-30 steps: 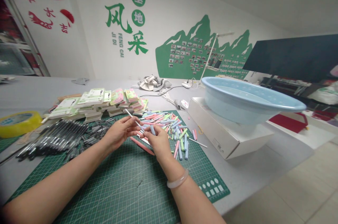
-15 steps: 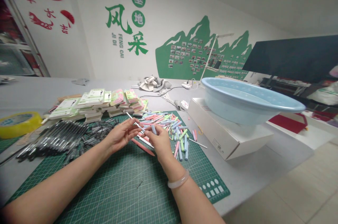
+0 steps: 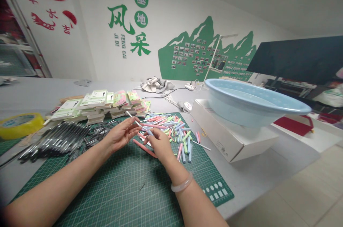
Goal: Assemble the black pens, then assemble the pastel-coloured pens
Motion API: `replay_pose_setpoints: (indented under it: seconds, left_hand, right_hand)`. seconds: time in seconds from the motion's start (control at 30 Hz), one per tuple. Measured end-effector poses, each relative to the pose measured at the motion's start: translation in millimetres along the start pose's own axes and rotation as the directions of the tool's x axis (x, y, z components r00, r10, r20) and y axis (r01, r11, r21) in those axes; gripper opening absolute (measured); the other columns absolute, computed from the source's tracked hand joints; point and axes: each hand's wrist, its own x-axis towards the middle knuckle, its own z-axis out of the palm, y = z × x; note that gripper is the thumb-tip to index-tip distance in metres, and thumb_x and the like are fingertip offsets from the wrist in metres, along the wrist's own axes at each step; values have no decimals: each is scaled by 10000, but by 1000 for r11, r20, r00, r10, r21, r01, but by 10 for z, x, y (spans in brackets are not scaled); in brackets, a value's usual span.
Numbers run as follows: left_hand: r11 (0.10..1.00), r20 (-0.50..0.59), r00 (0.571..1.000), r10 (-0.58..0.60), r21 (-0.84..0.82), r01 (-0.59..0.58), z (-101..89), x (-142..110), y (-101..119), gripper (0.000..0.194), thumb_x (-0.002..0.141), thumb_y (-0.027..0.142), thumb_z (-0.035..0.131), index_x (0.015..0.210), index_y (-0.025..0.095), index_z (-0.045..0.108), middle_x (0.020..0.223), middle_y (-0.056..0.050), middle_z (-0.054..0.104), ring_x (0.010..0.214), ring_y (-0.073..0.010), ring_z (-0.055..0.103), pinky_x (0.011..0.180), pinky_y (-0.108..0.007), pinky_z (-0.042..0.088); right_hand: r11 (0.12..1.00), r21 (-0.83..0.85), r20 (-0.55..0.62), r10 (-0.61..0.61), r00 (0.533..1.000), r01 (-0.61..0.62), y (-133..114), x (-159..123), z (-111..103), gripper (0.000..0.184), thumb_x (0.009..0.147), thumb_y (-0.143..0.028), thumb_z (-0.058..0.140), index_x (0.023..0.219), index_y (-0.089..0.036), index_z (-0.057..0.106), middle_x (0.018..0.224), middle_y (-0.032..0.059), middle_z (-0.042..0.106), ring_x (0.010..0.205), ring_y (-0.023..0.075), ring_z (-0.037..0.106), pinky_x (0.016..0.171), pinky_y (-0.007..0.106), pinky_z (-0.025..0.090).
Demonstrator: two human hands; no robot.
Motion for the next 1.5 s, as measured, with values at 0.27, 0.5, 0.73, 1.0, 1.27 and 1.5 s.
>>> replay_pose_setpoints:
  seconds: [0.27, 0.5, 0.73, 1.0, 1.27, 1.5]
  left_hand:
    - [995, 52, 999, 16, 98, -21, 49, -30, -35, 174, 809, 285, 625, 877, 131, 580, 786, -76, 689, 707, -157, 698, 561, -167, 566]
    - [988, 57, 998, -13, 153, 4, 62, -28, -117, 196, 818, 303, 612, 888, 123, 582, 746, -76, 686, 689, -159, 696, 560, -180, 564]
    - [995, 78, 997, -26, 103, 17, 63, -34, -178, 188, 806, 291, 630, 896, 136, 570, 817, -70, 691, 705, -151, 695, 579, -189, 568]
    - [995, 76, 997, -22, 97, 15, 71, -38, -185, 209, 797, 308, 638, 892, 130, 584, 805, -69, 688, 699, -144, 691, 575, -184, 566]
    - [994, 71, 997, -21, 104, 14, 85, -46, -190, 193, 804, 304, 631, 881, 129, 601, 810, -65, 688, 690, -131, 684, 567, -176, 562]
    - [994, 52, 998, -26, 103, 20, 104, -51, -216, 184, 793, 293, 644, 856, 120, 629, 764, -57, 664, 657, -106, 655, 542, -156, 547]
  right_hand:
    - [924, -362, -18, -137, 990, 122, -38, -50, -9, 184, 772, -181, 477, 797, -197, 659, 709, -11, 642, 645, 142, 527, 611, 241, 358]
    - [794, -591, -19, -190, 982, 142, -34, -69, -20, 237, 802, -209, 497, 953, -219, 679, 813, 23, 688, 677, 159, 559, 605, 246, 339]
    - [752, -641, -8, -208, 978, 155, -49, -73, -19, 273, 802, -180, 494, 999, -221, 679, 892, 43, 702, 732, 174, 580, 623, 252, 342]
    - [773, -615, 1, -197, 980, 156, -38, -62, -15, 272, 799, -155, 480, 970, -212, 684, 858, 38, 698, 713, 166, 572, 610, 246, 338]
    - [789, -595, -14, -201, 979, 153, -36, -74, -10, 247, 795, -164, 485, 926, -206, 690, 817, 36, 693, 700, 167, 562, 613, 244, 341]
    - [782, -603, -3, -202, 979, 159, -30, -64, -14, 212, 793, -168, 488, 863, -196, 686, 760, 22, 673, 666, 156, 541, 590, 237, 318]
